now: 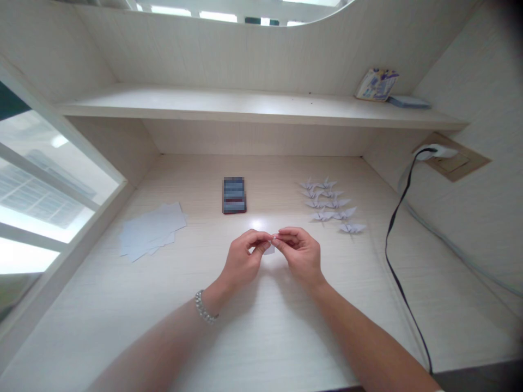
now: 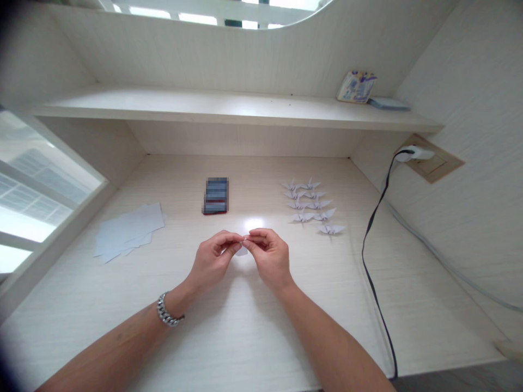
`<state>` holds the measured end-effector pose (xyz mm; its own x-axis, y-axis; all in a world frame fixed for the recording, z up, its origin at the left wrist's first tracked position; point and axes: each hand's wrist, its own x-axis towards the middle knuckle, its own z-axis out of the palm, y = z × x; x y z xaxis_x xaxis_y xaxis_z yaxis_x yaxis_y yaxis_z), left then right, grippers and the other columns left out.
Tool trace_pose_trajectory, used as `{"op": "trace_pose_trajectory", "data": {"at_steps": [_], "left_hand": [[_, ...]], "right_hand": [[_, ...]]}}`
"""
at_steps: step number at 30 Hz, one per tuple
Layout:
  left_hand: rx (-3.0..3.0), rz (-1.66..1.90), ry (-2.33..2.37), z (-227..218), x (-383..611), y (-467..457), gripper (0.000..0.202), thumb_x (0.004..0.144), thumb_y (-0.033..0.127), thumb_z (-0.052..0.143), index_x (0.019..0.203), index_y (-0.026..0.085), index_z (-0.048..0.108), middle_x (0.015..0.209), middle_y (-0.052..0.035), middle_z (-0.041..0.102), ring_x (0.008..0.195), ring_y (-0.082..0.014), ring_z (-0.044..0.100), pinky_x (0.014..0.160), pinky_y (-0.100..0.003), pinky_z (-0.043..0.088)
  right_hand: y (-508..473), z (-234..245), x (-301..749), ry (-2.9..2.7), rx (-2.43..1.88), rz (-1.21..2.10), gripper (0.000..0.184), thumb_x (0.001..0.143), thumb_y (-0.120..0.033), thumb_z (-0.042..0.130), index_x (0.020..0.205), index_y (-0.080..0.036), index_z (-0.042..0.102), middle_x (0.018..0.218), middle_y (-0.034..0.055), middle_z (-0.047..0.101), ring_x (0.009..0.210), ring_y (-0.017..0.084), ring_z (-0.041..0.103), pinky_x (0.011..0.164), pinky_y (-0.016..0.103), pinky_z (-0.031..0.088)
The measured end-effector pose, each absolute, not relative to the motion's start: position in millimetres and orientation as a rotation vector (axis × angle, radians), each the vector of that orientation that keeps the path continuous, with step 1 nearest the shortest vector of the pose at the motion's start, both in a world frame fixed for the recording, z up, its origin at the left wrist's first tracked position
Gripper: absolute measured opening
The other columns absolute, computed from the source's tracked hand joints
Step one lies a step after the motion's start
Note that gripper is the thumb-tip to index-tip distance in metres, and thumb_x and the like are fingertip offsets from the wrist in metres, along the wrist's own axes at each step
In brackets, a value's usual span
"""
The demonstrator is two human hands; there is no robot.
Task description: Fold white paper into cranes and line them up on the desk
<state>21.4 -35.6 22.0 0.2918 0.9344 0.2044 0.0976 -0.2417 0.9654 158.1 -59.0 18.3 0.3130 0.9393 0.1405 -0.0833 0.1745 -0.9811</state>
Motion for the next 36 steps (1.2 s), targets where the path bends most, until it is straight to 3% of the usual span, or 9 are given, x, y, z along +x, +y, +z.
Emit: {"op": "trace_pose_trajectory", "data": {"at_steps": [11, 21, 30, 36], "left_hand": [[1.651, 1.098, 0.951, 24.3, 19.9, -34.6, 0.018, 0.081, 0.020, 0.053, 0.091, 0.021, 0.069, 0.086, -0.0055, 0.062, 0.080, -0.0161, 0.057, 0.070, -0.026, 0.045], [1.617, 1.062, 0.955, 18.9, 20.9, -32.5, 0.033, 0.081, 0.019, 0.052, 0.113, 0.021, 0.055, 0.082, -0.0032, 0.057, 0.076, -0.0136, 0.055, 0.073, -0.026, 0.046], [1.632, 1.054, 0.968, 19.5, 21.4, -33.4, 0.027, 0.080, 0.017, 0.052, 0.107, 0.020, 0.054, 0.081, -0.0024, 0.059, 0.076, -0.0134, 0.058, 0.076, -0.028, 0.047], [1.738, 0.996, 0.968, 22.9, 19.2, -31.7, 0.021, 0.082, 0.023, 0.052, 0.100, 0.020, 0.060, 0.090, -0.0057, 0.060, 0.081, -0.0145, 0.057, 0.075, -0.027, 0.046]], "right_hand": [[-58.4, 16.9, 157.7, -0.965, -1.160, 0.909, 0.023, 0.064, -0.025, 0.074, 0.082, -0.019, 0.061, 0.072, 0.0013, 0.068, 0.068, 0.017, 0.066, 0.064, 0.029, 0.055], [-59.6, 18.7, 157.7, -0.993, -1.139, 0.969, 0.026, 0.064, -0.025, 0.073, 0.087, -0.020, 0.060, 0.076, 0.0036, 0.069, 0.073, 0.018, 0.066, 0.066, 0.031, 0.054], [-61.8, 19.8, 157.9, -1.090, -1.180, 0.888, 0.020, 0.069, -0.025, 0.070, 0.086, -0.020, 0.061, 0.077, 0.0029, 0.066, 0.073, 0.017, 0.065, 0.070, 0.032, 0.054], [-60.9, 20.1, 158.4, -1.093, -1.174, 0.835, 0.015, 0.069, -0.025, 0.070, 0.078, -0.019, 0.060, 0.075, 0.0018, 0.063, 0.070, 0.016, 0.062, 0.066, 0.030, 0.053]]}}
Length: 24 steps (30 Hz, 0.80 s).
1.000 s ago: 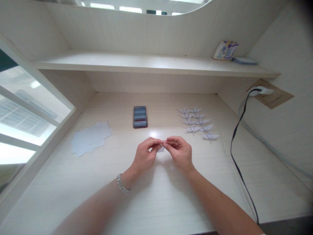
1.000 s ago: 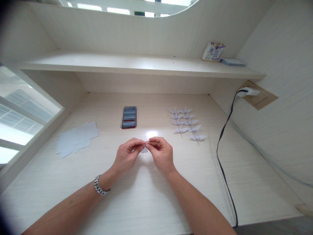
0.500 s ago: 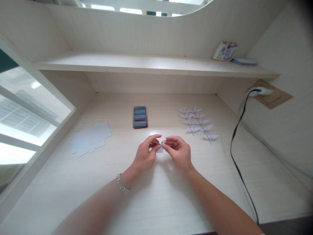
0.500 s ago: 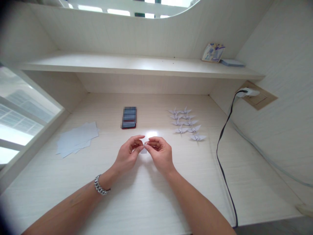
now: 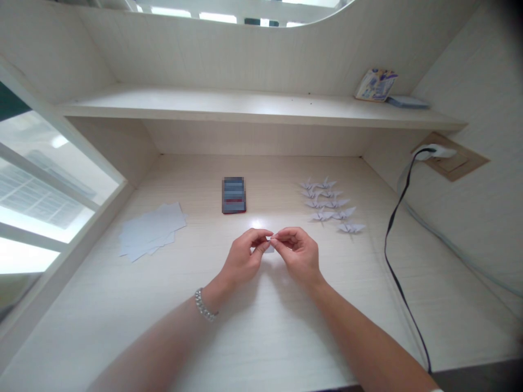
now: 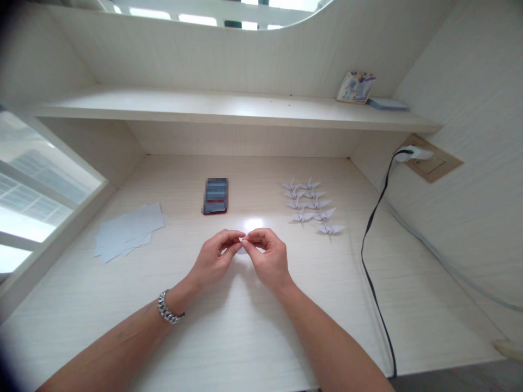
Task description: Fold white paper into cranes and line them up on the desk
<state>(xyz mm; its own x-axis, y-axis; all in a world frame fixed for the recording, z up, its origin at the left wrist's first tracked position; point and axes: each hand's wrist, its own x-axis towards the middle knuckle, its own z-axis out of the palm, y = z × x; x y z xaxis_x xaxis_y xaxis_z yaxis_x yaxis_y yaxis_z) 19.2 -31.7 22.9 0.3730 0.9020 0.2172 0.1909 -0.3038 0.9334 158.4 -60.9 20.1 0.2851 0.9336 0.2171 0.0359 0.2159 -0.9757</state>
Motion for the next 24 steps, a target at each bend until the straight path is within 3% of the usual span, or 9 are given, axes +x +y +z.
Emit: {"op": "trace_pose_trajectory", "data": {"at_steps": [7, 15, 24], "left_hand": [[1.674, 0.841, 0.948, 20.5, 16.8, -26.2, 0.020, 0.077, 0.035, 0.059, 0.078, 0.015, 0.063, 0.078, -0.0050, 0.060, 0.071, -0.0137, 0.055, 0.064, -0.024, 0.045], [1.513, 0.705, 0.945, 12.9, 16.8, -22.6, 0.028, 0.075, 0.040, 0.059, 0.074, 0.013, 0.062, 0.064, -0.0021, 0.059, 0.058, -0.0114, 0.053, 0.054, -0.022, 0.041], [1.340, 0.702, 0.950, 12.3, 18.4, -21.0, 0.027, 0.070, 0.039, 0.064, 0.072, 0.012, 0.061, 0.059, -0.0020, 0.059, 0.052, -0.0120, 0.054, 0.051, -0.023, 0.043]], "right_hand": [[-57.3, 21.1, 161.8, -1.004, -1.117, 0.884, 0.018, 0.068, -0.023, 0.071, 0.078, -0.019, 0.057, 0.072, 0.0010, 0.064, 0.065, 0.014, 0.062, 0.062, 0.028, 0.050], [-51.9, 14.5, 165.5, -0.975, -1.147, 1.040, 0.032, 0.067, -0.029, 0.070, 0.093, -0.018, 0.057, 0.075, 0.0029, 0.067, 0.069, 0.016, 0.064, 0.064, 0.028, 0.050], [-51.2, 15.0, 166.4, -1.022, -1.232, 1.069, 0.032, 0.068, -0.033, 0.070, 0.093, -0.017, 0.057, 0.071, 0.0033, 0.067, 0.064, 0.015, 0.062, 0.058, 0.026, 0.047]]}}
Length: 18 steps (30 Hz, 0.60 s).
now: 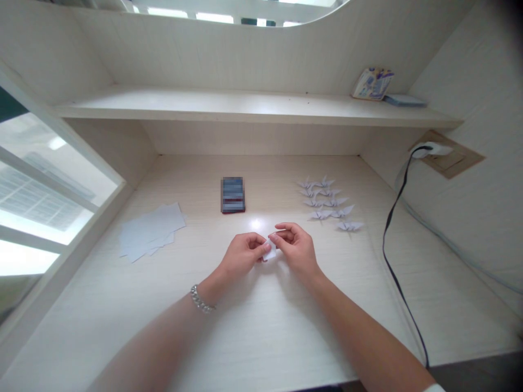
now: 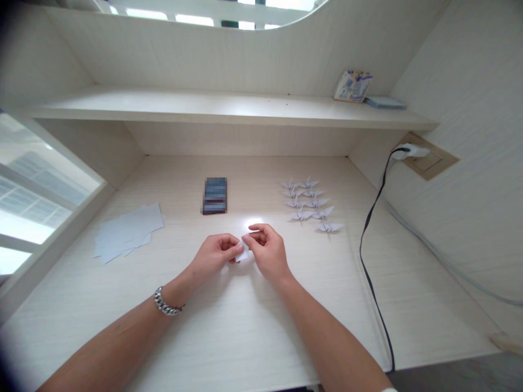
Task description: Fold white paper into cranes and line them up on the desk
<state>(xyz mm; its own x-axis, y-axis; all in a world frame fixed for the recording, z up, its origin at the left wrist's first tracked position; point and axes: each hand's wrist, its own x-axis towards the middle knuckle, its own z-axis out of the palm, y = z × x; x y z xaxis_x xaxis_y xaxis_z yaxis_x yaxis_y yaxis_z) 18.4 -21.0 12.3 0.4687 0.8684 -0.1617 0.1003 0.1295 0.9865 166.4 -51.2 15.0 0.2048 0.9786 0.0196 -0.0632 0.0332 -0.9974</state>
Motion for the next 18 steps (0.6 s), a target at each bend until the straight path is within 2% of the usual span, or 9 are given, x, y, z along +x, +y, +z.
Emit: {"op": "trace_pose_trajectory", "data": {"at_steps": [3, 8, 15, 18], "left_hand": [[1.311, 0.797, 1.025, 13.4, 17.6, -20.2, 0.028, 0.070, 0.040, 0.065, 0.074, 0.013, 0.064, 0.064, -0.0042, 0.063, 0.058, -0.0134, 0.056, 0.053, -0.023, 0.043], [1.198, 0.858, 1.027, 13.8, 14.9, -18.4, 0.025, 0.068, 0.038, 0.066, 0.071, 0.014, 0.065, 0.065, -0.0032, 0.063, 0.060, -0.0122, 0.054, 0.053, -0.021, 0.039], [1.243, 0.862, 0.988, 12.7, 15.8, -17.3, 0.023, 0.070, 0.037, 0.065, 0.072, 0.013, 0.064, 0.068, -0.0032, 0.062, 0.061, -0.0119, 0.053, 0.055, -0.021, 0.040], [1.285, 0.908, 1.001, 11.3, 15.1, -16.2, 0.023, 0.071, 0.035, 0.064, 0.069, 0.013, 0.064, 0.064, -0.0027, 0.060, 0.060, -0.0109, 0.051, 0.054, -0.021, 0.039]], "right_hand": [[-51.0, 14.2, 165.0, -1.059, -1.216, 1.199, 0.034, 0.066, -0.036, 0.070, 0.090, -0.016, 0.058, 0.073, 0.0037, 0.066, 0.064, 0.016, 0.062, 0.058, 0.026, 0.048], [-51.2, 13.4, 163.7, -1.122, -1.282, 1.345, 0.028, 0.067, -0.041, 0.069, 0.070, -0.015, 0.060, 0.061, 0.0023, 0.063, 0.055, 0.013, 0.059, 0.055, 0.025, 0.048], [-49.6, 14.6, 165.8, -1.168, -1.347, 1.353, 0.029, 0.064, -0.041, 0.070, 0.067, -0.014, 0.060, 0.055, -0.0001, 0.059, 0.048, 0.012, 0.056, 0.047, 0.023, 0.044], [-50.5, 14.6, 163.1, -1.172, -1.362, 1.357, 0.028, 0.066, -0.041, 0.068, 0.069, -0.015, 0.060, 0.056, 0.0001, 0.060, 0.050, 0.012, 0.057, 0.049, 0.023, 0.046]]}}
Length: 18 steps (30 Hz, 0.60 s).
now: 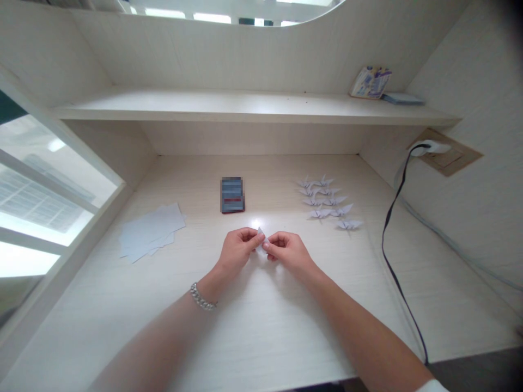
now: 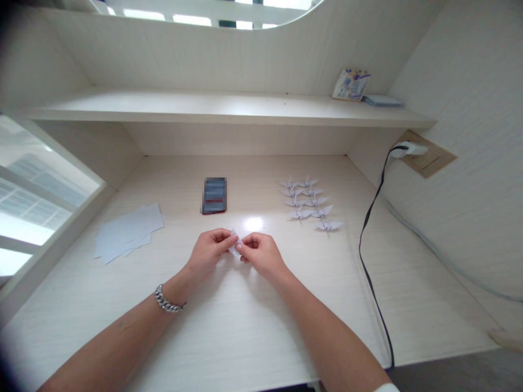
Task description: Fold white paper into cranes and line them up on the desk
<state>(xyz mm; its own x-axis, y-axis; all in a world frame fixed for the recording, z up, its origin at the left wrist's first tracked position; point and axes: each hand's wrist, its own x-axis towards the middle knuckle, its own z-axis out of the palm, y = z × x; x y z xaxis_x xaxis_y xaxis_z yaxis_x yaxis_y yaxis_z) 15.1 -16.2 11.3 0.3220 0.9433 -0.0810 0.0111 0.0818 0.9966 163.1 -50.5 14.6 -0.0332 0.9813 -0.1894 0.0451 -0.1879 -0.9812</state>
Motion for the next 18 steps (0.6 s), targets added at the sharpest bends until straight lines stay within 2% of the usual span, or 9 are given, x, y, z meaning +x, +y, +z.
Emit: {"op": "trace_pose_trajectory", "data": {"at_steps": [6, 11, 18], "left_hand": [[1.253, 0.913, 0.923, 11.2, 15.2, -16.3, 0.024, 0.073, 0.035, 0.062, 0.067, 0.012, 0.064, 0.062, -0.0029, 0.060, 0.057, -0.0117, 0.052, 0.055, -0.023, 0.040], [1.231, 1.013, 0.989, 11.1, 15.9, -16.3, 0.023, 0.070, 0.035, 0.066, 0.071, 0.012, 0.066, 0.063, -0.0032, 0.061, 0.057, -0.0114, 0.052, 0.053, -0.022, 0.039], [1.310, 1.043, 1.103, 14.2, 15.9, -18.5, 0.021, 0.068, 0.034, 0.067, 0.069, 0.013, 0.067, 0.068, -0.0045, 0.065, 0.064, -0.0134, 0.055, 0.058, -0.023, 0.042]], "right_hand": [[-54.4, 13.0, 159.9, -1.300, -1.379, 1.364, 0.026, 0.076, -0.041, 0.059, 0.071, -0.015, 0.060, 0.059, 0.0025, 0.063, 0.053, 0.013, 0.059, 0.054, 0.025, 0.047], [-55.7, 14.5, 159.9, -1.338, -1.406, 1.356, 0.025, 0.076, -0.039, 0.059, 0.067, -0.016, 0.058, 0.056, 0.0018, 0.062, 0.051, 0.013, 0.058, 0.052, 0.023, 0.045], [-56.6, 15.9, 156.5, -1.287, -1.349, 1.305, 0.028, 0.076, -0.044, 0.058, 0.073, -0.016, 0.060, 0.059, 0.0018, 0.062, 0.054, 0.014, 0.060, 0.053, 0.024, 0.046]]}}
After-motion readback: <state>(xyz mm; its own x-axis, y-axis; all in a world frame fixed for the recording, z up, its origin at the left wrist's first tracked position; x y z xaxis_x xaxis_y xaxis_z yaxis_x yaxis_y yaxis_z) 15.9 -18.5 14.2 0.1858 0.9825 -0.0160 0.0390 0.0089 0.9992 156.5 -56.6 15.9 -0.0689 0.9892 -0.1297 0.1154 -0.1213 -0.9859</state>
